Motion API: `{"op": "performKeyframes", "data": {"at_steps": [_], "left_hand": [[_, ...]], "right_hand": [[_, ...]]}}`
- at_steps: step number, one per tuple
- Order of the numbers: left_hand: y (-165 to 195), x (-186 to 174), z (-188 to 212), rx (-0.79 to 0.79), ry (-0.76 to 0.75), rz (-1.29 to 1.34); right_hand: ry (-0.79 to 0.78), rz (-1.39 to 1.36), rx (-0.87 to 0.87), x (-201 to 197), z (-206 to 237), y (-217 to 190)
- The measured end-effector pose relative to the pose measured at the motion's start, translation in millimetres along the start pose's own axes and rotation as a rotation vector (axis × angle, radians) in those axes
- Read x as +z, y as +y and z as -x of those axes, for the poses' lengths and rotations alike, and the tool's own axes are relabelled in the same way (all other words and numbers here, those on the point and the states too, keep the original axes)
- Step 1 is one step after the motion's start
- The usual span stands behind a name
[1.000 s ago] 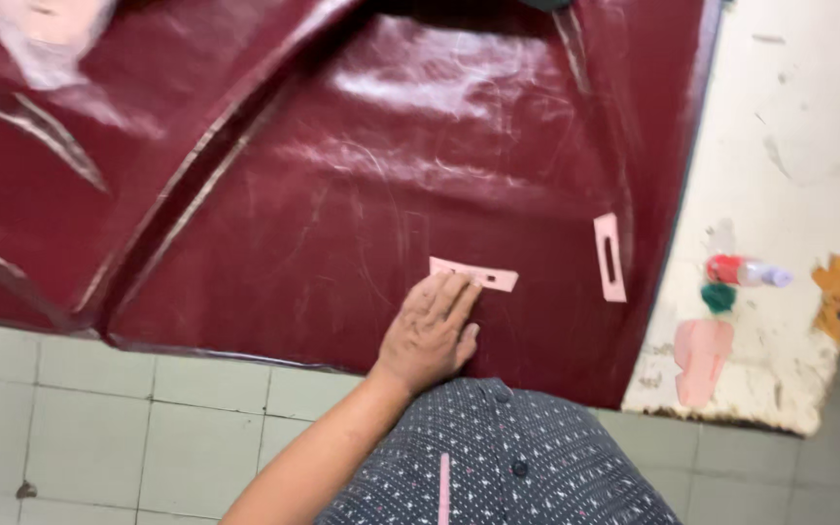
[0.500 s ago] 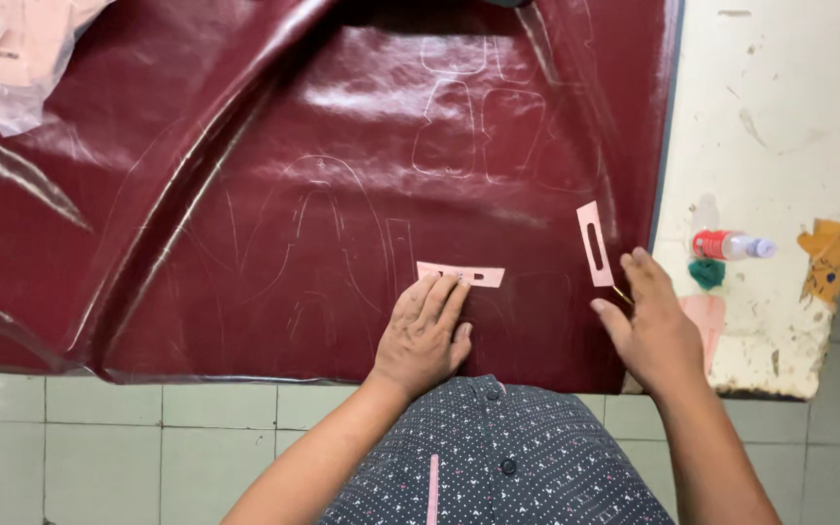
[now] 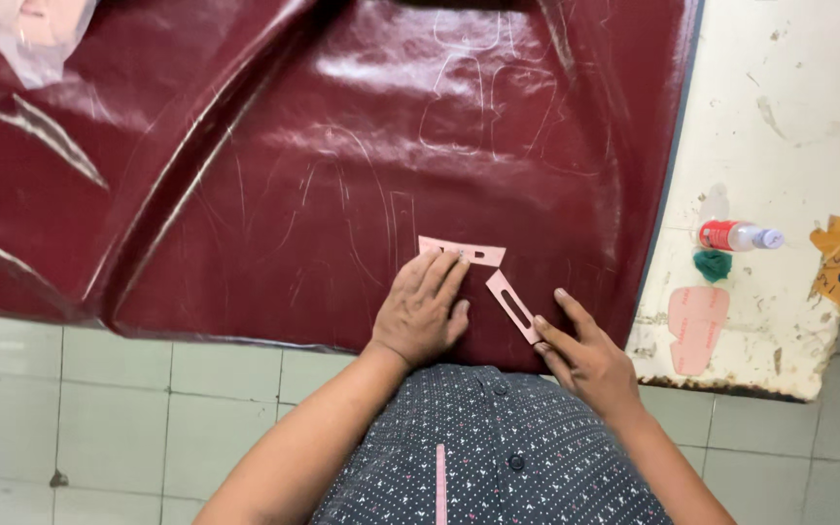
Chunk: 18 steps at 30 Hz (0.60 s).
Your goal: The person arranges small pink paper pattern pieces on a red work surface, aligning them against each other and tracing along their edges with a thin stick. They then pick up a glue bottle and a green cloth, handling the bottle before setting it back down.
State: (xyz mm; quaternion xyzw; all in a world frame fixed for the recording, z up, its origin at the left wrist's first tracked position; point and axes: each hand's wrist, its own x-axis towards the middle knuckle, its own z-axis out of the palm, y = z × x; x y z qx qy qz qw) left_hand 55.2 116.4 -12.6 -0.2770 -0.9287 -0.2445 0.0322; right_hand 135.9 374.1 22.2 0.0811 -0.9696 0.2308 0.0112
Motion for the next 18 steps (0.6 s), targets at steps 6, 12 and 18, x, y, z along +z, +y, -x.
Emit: {"op": "performKeyframes", "data": {"at_steps": [6,12,18], "left_hand": [[-2,2,0,-0.022,0.017,-0.033],[-5,1,1,-0.005,0.042,-0.022],[-2,-3,-1,-0.017,0.043,-0.014]], "right_hand": [[0.000,-0.103,-0.023,-10,-9,4],[0.107,-0.036,0.007,-16,-30,16],[0.265,0.100,-0.009,5,-51,35]]}}
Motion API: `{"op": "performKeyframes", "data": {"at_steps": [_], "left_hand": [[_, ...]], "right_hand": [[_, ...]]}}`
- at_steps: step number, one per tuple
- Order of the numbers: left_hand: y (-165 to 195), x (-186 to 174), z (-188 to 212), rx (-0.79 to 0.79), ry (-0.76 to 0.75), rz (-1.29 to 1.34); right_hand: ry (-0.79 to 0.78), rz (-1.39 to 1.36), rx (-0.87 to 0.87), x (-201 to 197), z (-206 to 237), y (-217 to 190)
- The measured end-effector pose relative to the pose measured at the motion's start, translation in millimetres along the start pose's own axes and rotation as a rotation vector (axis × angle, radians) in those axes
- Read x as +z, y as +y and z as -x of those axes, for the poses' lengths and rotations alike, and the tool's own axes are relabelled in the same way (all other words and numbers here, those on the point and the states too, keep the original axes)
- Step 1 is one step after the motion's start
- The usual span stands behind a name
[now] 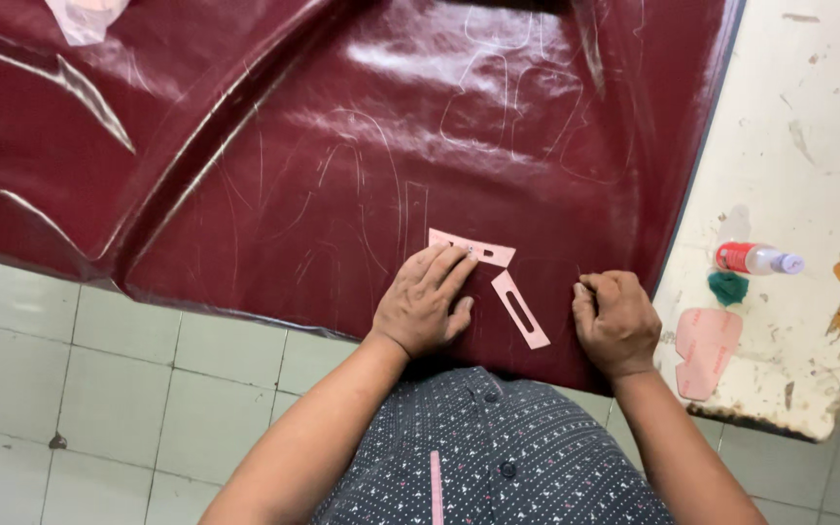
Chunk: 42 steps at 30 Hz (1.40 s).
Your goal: The person arranges small pink paper pattern pieces on a red work surface, aligning them against each other and tracing along their edges with a thin stick. They then pick up a glue bottle and a green cloth, handling the bottle before setting it back down.
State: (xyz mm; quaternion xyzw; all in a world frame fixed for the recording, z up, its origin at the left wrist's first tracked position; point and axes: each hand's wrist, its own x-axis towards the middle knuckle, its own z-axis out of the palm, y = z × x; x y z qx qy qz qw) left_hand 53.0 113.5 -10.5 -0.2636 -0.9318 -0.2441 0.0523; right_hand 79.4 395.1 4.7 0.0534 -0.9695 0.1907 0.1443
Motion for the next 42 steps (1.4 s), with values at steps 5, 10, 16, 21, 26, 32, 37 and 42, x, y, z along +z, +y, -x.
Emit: {"op": "performKeyframes", "data": {"at_steps": [5,10,16,21,26,32,37,42], "left_hand": [[1,-2,-1,0.000,0.013,0.031],[0,-1,-2,-0.007,0.017,0.028],[0,-3,-1,-0.004,0.023,0.015],[3,-2,0,-0.021,0.000,0.008],[2,-1,0,-0.015,-0.001,0.019],[2,1,2,0.002,0.029,-0.003],[2,2,1,-0.010,-0.008,0.011],[3,1,0,-0.005,-0.005,0.010]], "right_hand": [[0.023,-0.007,-0.010,10,5,6],[0.038,-0.019,-0.013,10,6,8],[0.063,0.000,-0.003,12,9,10],[0.054,0.032,-0.003,14,11,13],[0.064,0.009,-0.005,11,9,9],[0.048,-0.015,0.041,0,8,2],[0.022,0.042,0.138,-23,39,4],[0.012,0.040,0.156,-23,78,15]]}}
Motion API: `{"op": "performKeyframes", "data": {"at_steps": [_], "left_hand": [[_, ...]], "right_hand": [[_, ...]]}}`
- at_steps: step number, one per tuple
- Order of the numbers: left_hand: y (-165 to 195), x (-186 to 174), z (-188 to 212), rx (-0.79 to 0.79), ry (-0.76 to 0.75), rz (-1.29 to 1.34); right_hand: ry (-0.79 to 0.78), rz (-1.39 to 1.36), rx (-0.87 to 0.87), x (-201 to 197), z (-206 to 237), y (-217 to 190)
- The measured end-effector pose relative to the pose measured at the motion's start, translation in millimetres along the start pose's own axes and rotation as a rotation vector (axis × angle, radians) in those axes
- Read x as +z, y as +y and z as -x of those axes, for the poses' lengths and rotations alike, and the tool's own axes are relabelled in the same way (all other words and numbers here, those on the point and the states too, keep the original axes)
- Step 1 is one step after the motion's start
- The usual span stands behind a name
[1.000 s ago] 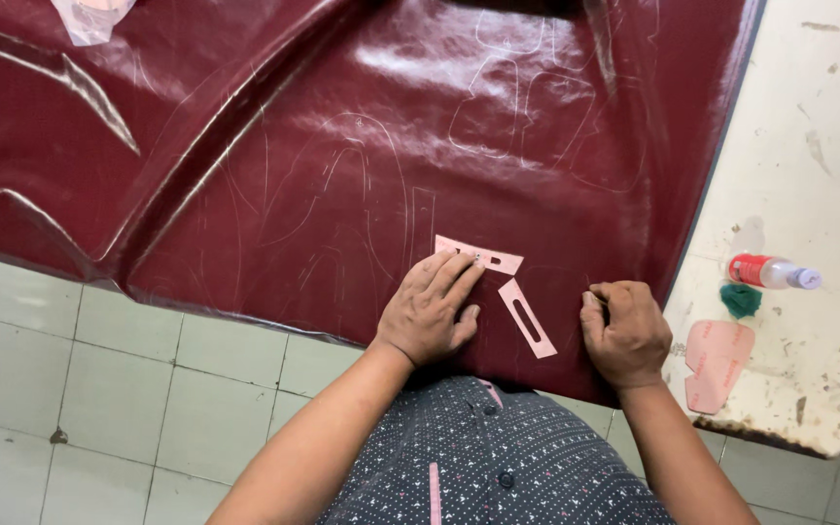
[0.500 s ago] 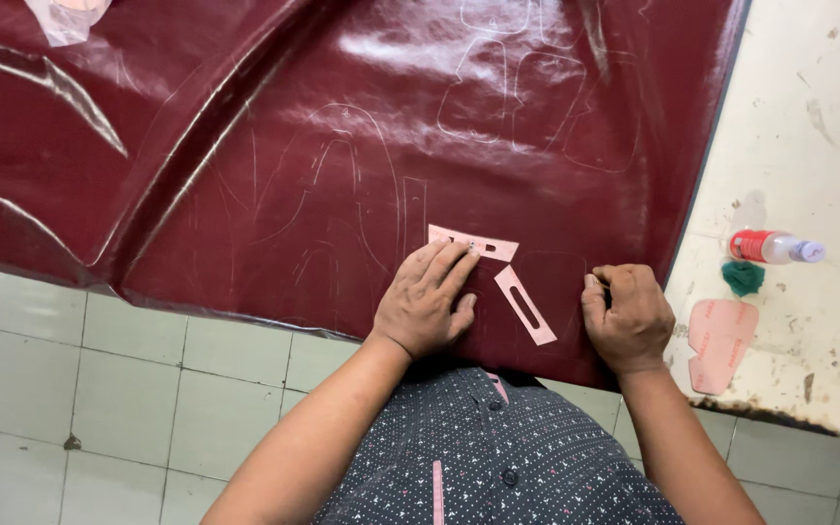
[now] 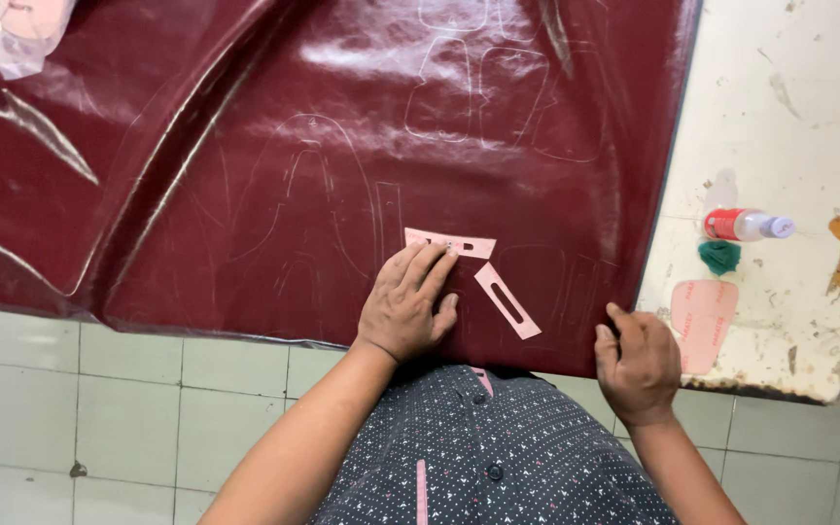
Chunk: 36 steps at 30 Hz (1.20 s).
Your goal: The person arranges small pink paper pattern pieces on a red work surface, aligning them against each other and tracing along their edges with a thin stick. They then pick up a glue bottle and a green cloth, handling the bottle before setting it back down.
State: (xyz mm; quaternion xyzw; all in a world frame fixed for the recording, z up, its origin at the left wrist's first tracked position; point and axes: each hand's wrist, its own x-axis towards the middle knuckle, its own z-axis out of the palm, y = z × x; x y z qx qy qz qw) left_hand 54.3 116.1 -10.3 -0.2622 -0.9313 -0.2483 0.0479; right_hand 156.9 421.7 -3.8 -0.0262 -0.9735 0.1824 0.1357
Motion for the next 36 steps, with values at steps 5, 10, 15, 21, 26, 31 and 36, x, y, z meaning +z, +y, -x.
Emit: {"op": "performKeyframes", "data": {"at_steps": [5,10,15,21,26,31,36], "left_hand": [[1,0,-1,0.007,-0.006,0.001],[3,0,-3,0.001,-0.019,-0.018],[3,0,-3,0.001,-0.023,-0.018],[1,1,-2,0.015,0.000,-0.014],[1,0,-1,0.046,0.079,0.013],[18,-32,-14,0.007,0.160,0.082],[72,-127,-23,0.109,0.483,0.491]], "right_hand": [[0.047,-0.005,-0.011,13,11,15],[0.077,-0.018,-0.030,16,13,17],[0.086,-0.030,-0.026,15,13,17],[0.089,-0.040,-0.028,17,12,18],[0.083,-0.043,-0.028,17,12,19],[0.081,-0.047,-0.038,17,12,20],[0.073,-0.038,-0.035,16,11,20]]}}
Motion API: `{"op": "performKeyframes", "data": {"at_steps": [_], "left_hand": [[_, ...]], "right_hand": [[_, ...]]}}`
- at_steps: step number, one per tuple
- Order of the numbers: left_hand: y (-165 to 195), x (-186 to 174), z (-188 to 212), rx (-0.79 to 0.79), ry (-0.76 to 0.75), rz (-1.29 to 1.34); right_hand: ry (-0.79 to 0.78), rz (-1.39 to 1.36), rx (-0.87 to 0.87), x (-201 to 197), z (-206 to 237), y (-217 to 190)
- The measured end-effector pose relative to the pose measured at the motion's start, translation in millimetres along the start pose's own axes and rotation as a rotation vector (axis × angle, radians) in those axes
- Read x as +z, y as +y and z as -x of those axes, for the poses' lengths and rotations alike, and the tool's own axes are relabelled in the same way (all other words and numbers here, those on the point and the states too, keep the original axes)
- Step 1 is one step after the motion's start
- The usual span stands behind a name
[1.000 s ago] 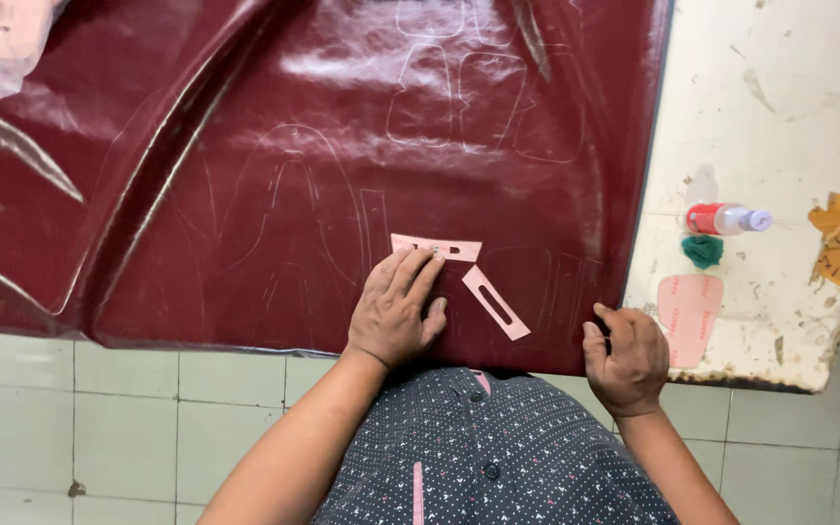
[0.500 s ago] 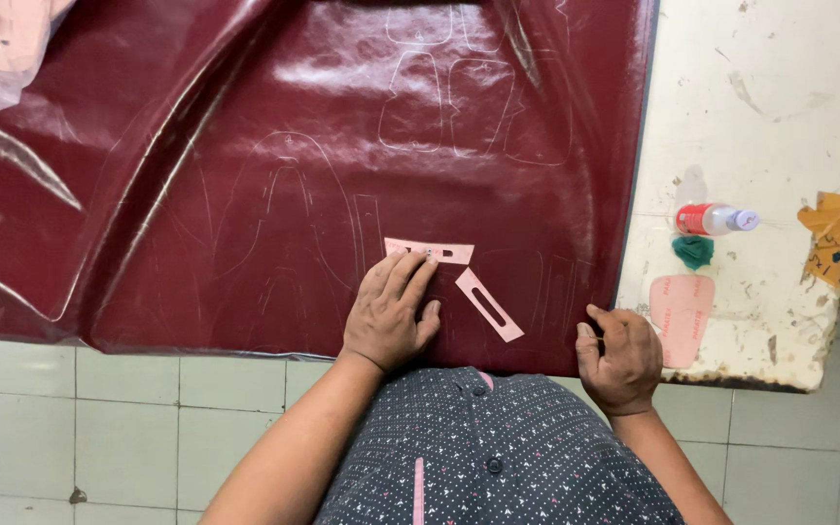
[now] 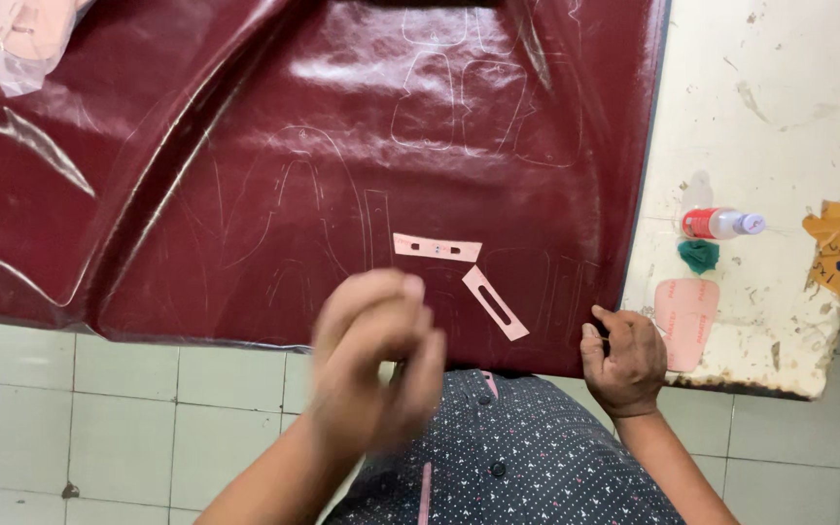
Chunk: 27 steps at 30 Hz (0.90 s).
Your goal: The person arranges small pink paper pattern pieces on a red work surface, aligning them against each other and tracing along their edges with a thin stick. They then pick up a glue bottle and a green cloth, handling the bottle before setting it back down.
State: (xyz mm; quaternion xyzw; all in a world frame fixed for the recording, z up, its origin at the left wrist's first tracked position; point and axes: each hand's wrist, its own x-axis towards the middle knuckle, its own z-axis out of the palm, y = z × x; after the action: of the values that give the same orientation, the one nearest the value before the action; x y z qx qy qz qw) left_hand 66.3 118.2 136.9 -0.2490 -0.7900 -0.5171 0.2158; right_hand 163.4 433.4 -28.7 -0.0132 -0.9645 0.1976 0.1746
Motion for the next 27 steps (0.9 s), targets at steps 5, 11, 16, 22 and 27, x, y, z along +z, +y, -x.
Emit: {"op": "performKeyframes", "data": {"at_steps": [5,11,16,22,27], "left_hand": [[52,-40,-22,0.429,0.228,0.321],[41,-43,-22,0.523,0.244,0.321],[44,-48,-29,0.522,0.246,0.295],[50,-39,-26,0.382,0.173,0.024],[-110,-36,-12,-0.253,0.067,-0.607]], "right_hand": [[0.002,-0.012,-0.004,0,-1,-1],[0.002,0.004,-0.009,-2,-5,-6],[-0.064,-0.054,0.034,-9,-7,-4],[0.069,0.198,0.248,-37,10,19],[-0.073,0.238,0.688,-45,15,56]]}}
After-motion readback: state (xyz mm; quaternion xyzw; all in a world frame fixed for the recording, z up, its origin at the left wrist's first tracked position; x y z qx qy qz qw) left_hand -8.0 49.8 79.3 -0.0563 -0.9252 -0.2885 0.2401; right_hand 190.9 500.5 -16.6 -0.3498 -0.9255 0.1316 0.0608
